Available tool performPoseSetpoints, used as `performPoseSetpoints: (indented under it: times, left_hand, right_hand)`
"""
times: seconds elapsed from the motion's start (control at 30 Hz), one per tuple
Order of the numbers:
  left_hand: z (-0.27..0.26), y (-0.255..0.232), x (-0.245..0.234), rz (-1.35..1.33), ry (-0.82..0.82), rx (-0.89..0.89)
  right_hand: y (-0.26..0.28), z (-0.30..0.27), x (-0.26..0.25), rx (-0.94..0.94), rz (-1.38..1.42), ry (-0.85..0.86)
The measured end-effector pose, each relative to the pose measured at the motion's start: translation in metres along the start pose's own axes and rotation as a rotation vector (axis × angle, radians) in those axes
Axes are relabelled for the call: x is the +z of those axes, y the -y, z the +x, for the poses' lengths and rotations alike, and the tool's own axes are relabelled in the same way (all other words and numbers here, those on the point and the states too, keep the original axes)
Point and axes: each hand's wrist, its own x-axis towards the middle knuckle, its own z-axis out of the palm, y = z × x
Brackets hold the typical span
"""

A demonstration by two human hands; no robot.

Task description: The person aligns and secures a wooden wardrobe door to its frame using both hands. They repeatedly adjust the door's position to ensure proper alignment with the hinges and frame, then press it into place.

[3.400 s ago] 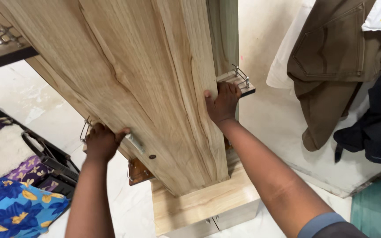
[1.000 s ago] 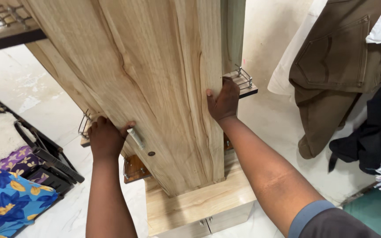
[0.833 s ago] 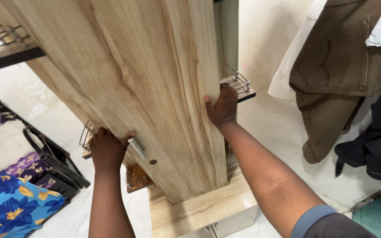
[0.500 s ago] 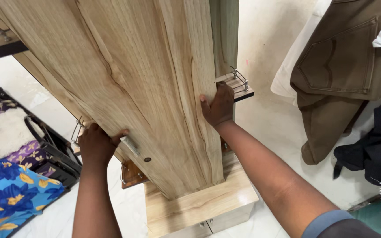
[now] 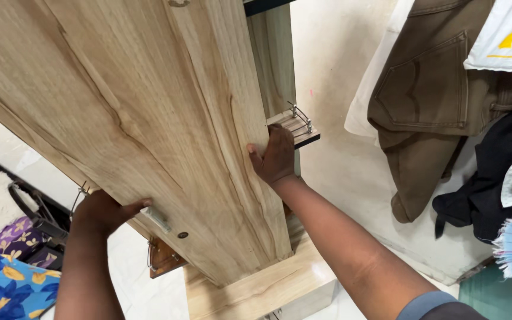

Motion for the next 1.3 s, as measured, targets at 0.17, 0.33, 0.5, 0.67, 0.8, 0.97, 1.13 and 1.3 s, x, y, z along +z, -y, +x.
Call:
performPoseSetpoints:
  times: [0.17, 0.33, 0.5, 0.67, 0.8, 0.97, 1.13, 1.3]
  left_hand:
    - [-0.019, -0.014, 0.003, 0.049, -0.13, -0.085]
    - [-0.021, -0.011, 0.003, 0.074, -0.123, -0.076]
    - [-0.013, -0.002, 0.003, -0.04, -0.165, 0.097]
    - [-0.03, -0.015, 0.002, 0.072, -0.236, -0.113]
    - [-0.031, -0.017, -0.004, 0.049, -0.224, -0.08]
    - [-0.034, -0.022, -0.011, 0.034, -0.127, -0.11]
    - [-0.033, -0.025, -0.012, 0.019, -0.101, -0.129]
    - [-0.037, -0.025, -0.008, 0.053, -0.137, -0.122]
  right_hand:
    - [0.001, -0.003, 0.004, -0.063, -0.095, -0.076]
    - [0.01, 0.0, -0.006, 0.044, -0.071, 0.009]
    - [0.015, 0.006, -0.013, 0.009, -0.017, -0.009]
    - [0.011, 0.002, -0.009, -0.037, -0.055, -0.058]
    - [0.007, 0.002, -0.007, -0.043, -0.062, -0.066]
    - [0.009, 0.003, -0.009, -0.056, -0.069, -0.073]
    - [0.012, 0.007, -0.011, -0.017, -0.033, -0.05]
    - [0.009, 0.008, -0.008, -0.046, -0.033, -0.059]
